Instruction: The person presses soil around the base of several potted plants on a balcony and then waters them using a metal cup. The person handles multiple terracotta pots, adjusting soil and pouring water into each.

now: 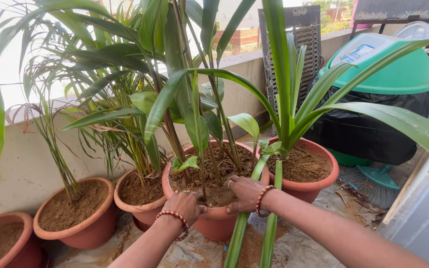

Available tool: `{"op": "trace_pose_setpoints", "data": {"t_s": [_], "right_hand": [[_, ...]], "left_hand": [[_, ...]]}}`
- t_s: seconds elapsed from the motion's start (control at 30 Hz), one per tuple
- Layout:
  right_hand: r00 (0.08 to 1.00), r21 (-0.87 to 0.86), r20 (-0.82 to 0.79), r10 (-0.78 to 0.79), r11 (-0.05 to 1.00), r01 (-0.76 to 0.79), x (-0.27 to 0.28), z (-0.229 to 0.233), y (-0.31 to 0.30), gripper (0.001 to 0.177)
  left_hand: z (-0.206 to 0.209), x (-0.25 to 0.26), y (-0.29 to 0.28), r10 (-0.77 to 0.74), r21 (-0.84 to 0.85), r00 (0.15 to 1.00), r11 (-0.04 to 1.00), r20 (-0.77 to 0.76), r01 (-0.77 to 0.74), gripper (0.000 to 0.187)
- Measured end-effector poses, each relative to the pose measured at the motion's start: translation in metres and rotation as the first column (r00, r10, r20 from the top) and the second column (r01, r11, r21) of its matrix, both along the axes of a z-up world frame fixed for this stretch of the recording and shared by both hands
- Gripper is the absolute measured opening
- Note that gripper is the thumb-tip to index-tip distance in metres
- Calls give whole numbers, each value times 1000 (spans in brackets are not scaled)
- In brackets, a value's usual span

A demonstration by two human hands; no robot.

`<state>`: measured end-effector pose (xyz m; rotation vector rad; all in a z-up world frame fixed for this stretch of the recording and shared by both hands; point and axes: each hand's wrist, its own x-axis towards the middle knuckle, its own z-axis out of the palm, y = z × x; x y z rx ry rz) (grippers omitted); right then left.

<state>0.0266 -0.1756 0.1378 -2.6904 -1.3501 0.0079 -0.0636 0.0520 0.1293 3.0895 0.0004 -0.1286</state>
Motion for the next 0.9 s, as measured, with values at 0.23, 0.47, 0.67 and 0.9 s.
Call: {"op": "trace_pose_setpoints", "data": {"t_s": [0.23,0.47,0.67,0.9], "right_hand": [[990,-314,-45,-133,943,112,40,-23,29,64],[965,-266,-83,-248,939,218,29,-8,16,74],[965,-115,-125,-232,969,218,20,-6,16,57],[974,114,-142,-179,974,196,23,-15,23,31]], "left_hand": [[0,33,-12,-60,-39,994,998,-93,57,89],[-19,40,1,-4,-108,983,994,-182,-16,116],[-38,55,0,-22,-192,992,981,-125,-3,118],[-35,57,5,-73,-178,994,982,-86,56,115]]}}
